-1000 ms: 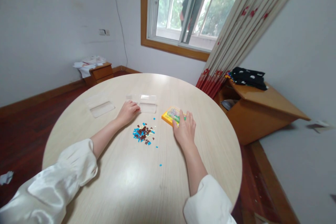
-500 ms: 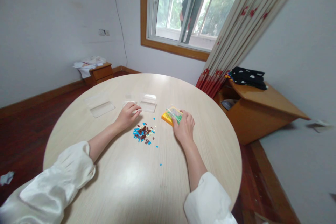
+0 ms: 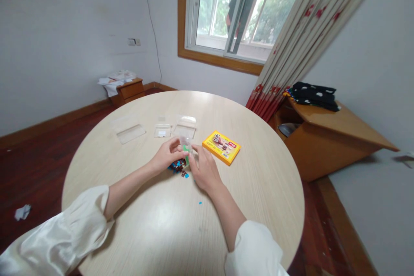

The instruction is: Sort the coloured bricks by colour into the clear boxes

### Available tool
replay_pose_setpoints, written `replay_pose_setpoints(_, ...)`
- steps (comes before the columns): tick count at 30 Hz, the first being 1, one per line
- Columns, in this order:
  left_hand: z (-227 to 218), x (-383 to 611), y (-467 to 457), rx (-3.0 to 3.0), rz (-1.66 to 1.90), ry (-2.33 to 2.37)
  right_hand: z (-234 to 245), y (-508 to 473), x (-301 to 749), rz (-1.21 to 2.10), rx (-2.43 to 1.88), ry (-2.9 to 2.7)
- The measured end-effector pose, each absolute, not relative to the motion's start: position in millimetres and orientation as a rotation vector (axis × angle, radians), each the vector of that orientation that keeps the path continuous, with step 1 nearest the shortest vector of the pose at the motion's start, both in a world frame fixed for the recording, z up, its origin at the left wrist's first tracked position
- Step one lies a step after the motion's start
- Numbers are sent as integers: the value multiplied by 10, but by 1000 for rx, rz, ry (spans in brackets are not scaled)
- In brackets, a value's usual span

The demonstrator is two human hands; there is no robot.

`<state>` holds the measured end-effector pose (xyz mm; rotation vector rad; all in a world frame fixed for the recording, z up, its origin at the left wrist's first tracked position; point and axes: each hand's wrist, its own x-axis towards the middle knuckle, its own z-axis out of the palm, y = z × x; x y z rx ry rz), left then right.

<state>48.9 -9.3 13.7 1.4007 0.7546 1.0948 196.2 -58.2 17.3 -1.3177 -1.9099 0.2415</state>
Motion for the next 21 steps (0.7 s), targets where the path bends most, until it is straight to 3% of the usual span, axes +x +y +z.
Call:
replay_pose_setpoints(8, 204, 401, -110, 1643, 1030, 967, 150, -526, 1995, 80, -1434, -1956)
replay_pose_setpoints(21, 348, 137, -49, 1846, 832, 816, 95, -467, 2072, 365, -1486, -1762)
